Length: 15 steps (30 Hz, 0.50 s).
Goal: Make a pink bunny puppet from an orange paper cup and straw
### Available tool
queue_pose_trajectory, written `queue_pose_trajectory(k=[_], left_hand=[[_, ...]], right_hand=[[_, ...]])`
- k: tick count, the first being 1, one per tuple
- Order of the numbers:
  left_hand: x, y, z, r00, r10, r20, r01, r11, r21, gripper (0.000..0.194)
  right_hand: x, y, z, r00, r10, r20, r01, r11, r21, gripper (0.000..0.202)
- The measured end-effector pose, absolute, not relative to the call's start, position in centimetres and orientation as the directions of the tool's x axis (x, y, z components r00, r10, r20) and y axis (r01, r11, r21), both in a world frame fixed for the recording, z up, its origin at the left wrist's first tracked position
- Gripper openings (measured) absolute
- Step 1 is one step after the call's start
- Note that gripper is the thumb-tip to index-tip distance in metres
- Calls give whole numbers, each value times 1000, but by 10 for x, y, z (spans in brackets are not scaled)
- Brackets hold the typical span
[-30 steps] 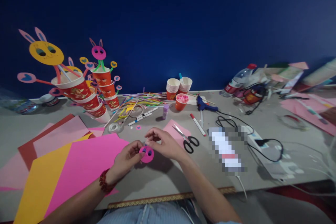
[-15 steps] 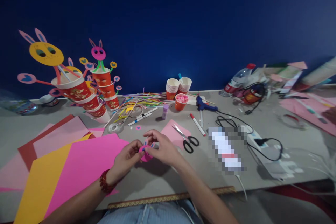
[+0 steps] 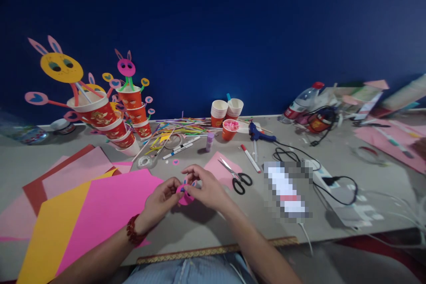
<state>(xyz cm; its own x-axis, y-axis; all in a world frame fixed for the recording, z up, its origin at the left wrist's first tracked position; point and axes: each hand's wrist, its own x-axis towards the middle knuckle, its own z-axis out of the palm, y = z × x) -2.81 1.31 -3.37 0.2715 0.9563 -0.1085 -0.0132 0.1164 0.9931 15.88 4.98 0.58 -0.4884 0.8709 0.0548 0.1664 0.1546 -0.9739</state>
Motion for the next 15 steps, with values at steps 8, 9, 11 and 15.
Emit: queue_pose_trajectory(k=[8,9,11,15], left_hand=[[-28,14,-32,274,955,-112,-22,123,992,29],[-28,14,-32,274,955,-111,-19,121,993,29],[-28,14,-32,273,955,-111,-13,119,993,29],[-28,14,-31,280,953,-116,-23,127,992,30]], right_hand=[[158,49,6,-461,885,66,132,142,-981,31],[158,49,5,-458,886,68,131,143,-981,30],[158,49,5,-456,887,65,133,140,-981,31],[159,49,4,-457,888,54,131,127,-983,31]])
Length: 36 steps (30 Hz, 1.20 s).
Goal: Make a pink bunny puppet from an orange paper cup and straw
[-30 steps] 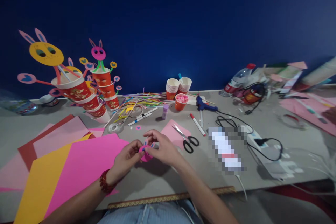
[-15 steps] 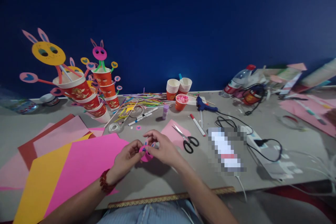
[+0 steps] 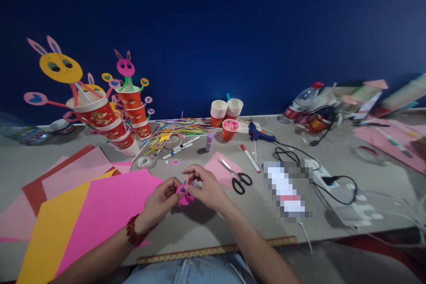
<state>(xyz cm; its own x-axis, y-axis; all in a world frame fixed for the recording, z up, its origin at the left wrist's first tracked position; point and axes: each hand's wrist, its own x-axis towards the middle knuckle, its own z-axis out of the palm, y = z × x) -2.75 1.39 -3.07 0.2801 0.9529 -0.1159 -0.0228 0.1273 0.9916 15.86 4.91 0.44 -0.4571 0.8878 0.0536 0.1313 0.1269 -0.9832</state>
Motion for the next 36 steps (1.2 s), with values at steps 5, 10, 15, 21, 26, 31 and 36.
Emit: queue_pose_trajectory(k=[5,10,15,21,26,31,36], left_hand=[[-27,14,-31,284,952,-116,-32,130,991,31],[-27,14,-30,283,951,-124,-33,139,990,32],[-27,14,-30,279,953,-120,-34,135,990,33],[-27,14,-32,278,952,-127,-48,146,988,32],[-28,14,-32,290,951,-108,-81,137,987,29],[-27,14,-28,286,951,-120,-69,145,987,31],[-27,14,-30,264,957,-118,-73,142,987,35]], right_hand=[[159,49,5,-463,885,45,126,116,-985,30],[159,49,5,-466,883,49,123,120,-985,30],[159,49,5,-457,888,49,124,118,-985,30],[159,48,5,-456,889,46,128,117,-985,31],[160,49,5,-458,888,49,143,128,-981,32],[159,48,5,-456,888,55,152,138,-979,32],[162,51,5,-424,904,55,111,112,-987,30]])
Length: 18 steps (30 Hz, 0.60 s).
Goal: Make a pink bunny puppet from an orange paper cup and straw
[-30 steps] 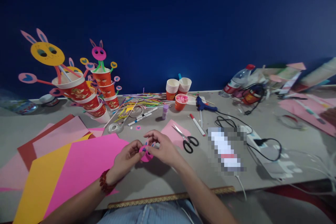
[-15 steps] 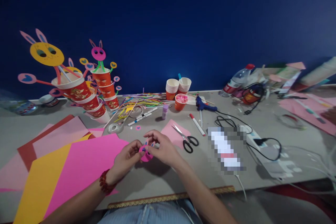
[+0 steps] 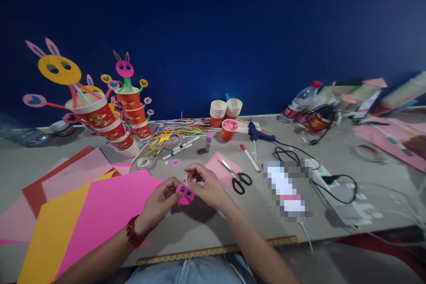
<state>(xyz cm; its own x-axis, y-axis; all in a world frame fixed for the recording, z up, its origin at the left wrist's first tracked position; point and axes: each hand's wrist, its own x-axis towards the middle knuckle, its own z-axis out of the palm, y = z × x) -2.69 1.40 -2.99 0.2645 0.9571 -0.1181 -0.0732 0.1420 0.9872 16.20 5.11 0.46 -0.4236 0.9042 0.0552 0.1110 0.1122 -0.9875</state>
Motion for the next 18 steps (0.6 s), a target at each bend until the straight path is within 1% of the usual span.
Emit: queue_pose_trajectory(k=[5,8,11,14,18], left_hand=[[-27,13,-35,254,957,-141,-79,166,983,39],[-26,13,-34,234,962,-137,-72,158,985,40],[-27,12,-31,227,969,-95,-14,101,995,38],[-28,11,-28,220,975,-25,65,11,998,33],[-29,11,-29,213,977,24,142,-55,988,24]], right_hand=[[167,54,-2,-246,969,30,7,33,-999,27],[167,52,-7,-209,978,18,-13,16,-1000,32],[165,46,-7,-299,954,10,24,18,-1000,36],[161,41,-5,-404,913,55,40,78,-996,36],[156,38,-3,-437,894,98,39,128,-991,35]])
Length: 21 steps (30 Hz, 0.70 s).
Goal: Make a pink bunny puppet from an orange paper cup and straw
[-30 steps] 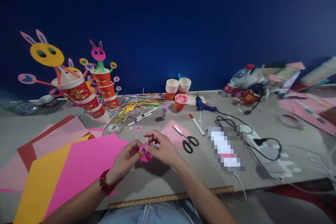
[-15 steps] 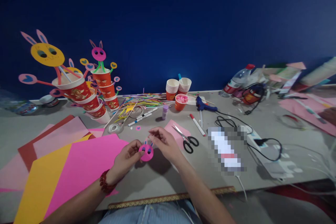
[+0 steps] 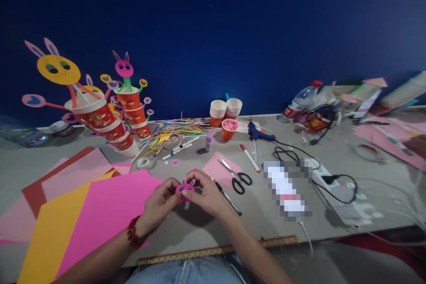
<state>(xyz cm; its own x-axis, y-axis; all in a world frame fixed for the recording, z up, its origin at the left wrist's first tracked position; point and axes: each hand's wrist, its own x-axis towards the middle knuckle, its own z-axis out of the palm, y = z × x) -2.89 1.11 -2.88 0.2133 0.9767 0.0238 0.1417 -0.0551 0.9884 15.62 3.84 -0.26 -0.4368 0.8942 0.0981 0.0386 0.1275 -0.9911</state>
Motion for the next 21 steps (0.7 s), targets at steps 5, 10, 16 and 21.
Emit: queue_pose_trajectory(k=[5,10,16,21], left_hand=[[-29,11,-30,223,975,2,104,-26,994,21],[-28,11,-29,224,975,-2,95,-20,995,18],[-27,11,-27,234,972,2,88,-23,996,15],[-27,11,-28,236,972,-1,99,-23,995,19]], right_hand=[[154,38,-3,-431,898,86,62,125,-990,36],[154,38,-5,-432,898,83,53,117,-992,38],[153,38,-9,-422,904,64,37,88,-995,36],[152,38,-10,-409,909,78,61,113,-992,33]])
